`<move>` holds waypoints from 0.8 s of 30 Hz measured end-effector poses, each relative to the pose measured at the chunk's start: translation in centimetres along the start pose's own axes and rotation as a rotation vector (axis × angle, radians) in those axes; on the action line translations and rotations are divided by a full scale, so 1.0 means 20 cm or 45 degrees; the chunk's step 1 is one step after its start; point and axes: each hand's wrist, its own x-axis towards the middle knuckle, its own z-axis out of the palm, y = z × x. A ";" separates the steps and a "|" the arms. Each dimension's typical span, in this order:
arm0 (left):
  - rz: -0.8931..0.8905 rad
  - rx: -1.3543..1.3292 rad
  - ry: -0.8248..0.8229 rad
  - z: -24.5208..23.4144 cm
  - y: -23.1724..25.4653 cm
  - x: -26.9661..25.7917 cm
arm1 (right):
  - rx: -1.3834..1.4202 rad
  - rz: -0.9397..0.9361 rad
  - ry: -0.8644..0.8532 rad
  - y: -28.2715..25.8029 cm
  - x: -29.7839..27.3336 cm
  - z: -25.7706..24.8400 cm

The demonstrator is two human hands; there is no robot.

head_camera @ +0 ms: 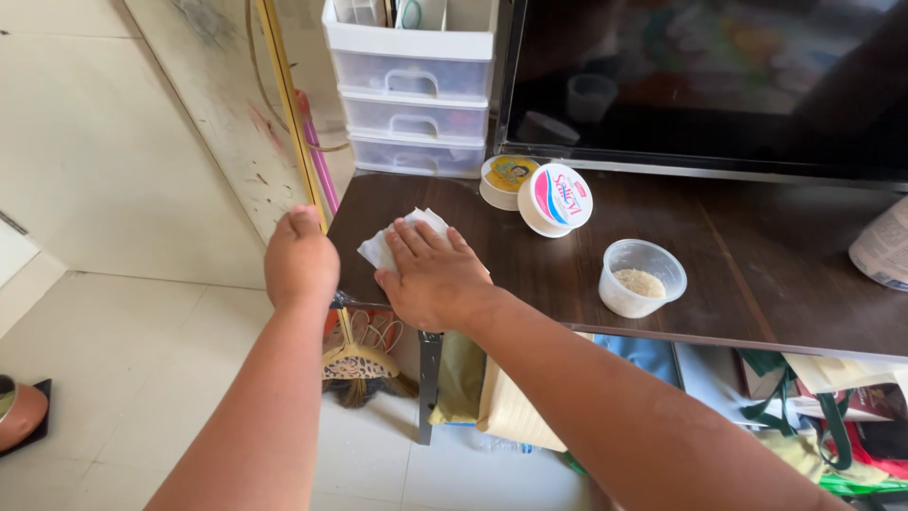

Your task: Cleaning the television stand and the television screen using wet wipes.

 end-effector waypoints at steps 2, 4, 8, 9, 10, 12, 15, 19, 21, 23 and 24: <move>0.004 -0.167 -0.019 0.03 -0.07 0.05 | -0.003 0.035 -0.023 -0.04 0.01 -0.01; 0.010 -0.336 -0.028 0.02 -0.10 0.08 | -0.008 0.063 -0.041 -0.09 0.02 -0.03; -0.238 -0.826 -0.234 -0.10 -0.07 0.09 | -0.030 -0.046 -0.082 -0.27 0.07 -0.05; -0.340 -0.949 -0.306 -0.13 -0.05 0.08 | -0.027 -0.086 -0.090 -0.32 0.08 -0.04; -0.341 -0.950 -0.293 -0.16 -0.02 0.07 | -0.029 -0.098 -0.091 -0.33 0.10 -0.02; -0.433 -1.037 -0.351 -0.21 0.04 0.04 | 0.015 -0.164 -0.031 -0.36 0.13 0.02; -0.477 -0.933 -0.382 -0.24 0.11 0.01 | -0.018 -0.248 -0.017 -0.29 0.10 0.01; -0.372 -0.757 -0.407 -0.12 0.02 0.08 | 0.055 -0.223 -0.064 -0.20 0.03 -0.02; -0.179 -0.653 -0.379 -0.03 -0.07 0.14 | 0.035 -0.112 -0.078 -0.15 0.01 -0.03; -0.208 -0.728 -0.374 -0.08 -0.03 0.12 | 0.038 -0.088 -0.065 -0.13 0.00 -0.03; -0.240 -0.801 -0.362 -0.11 -0.01 0.11 | 0.041 -0.070 -0.052 -0.12 0.00 -0.02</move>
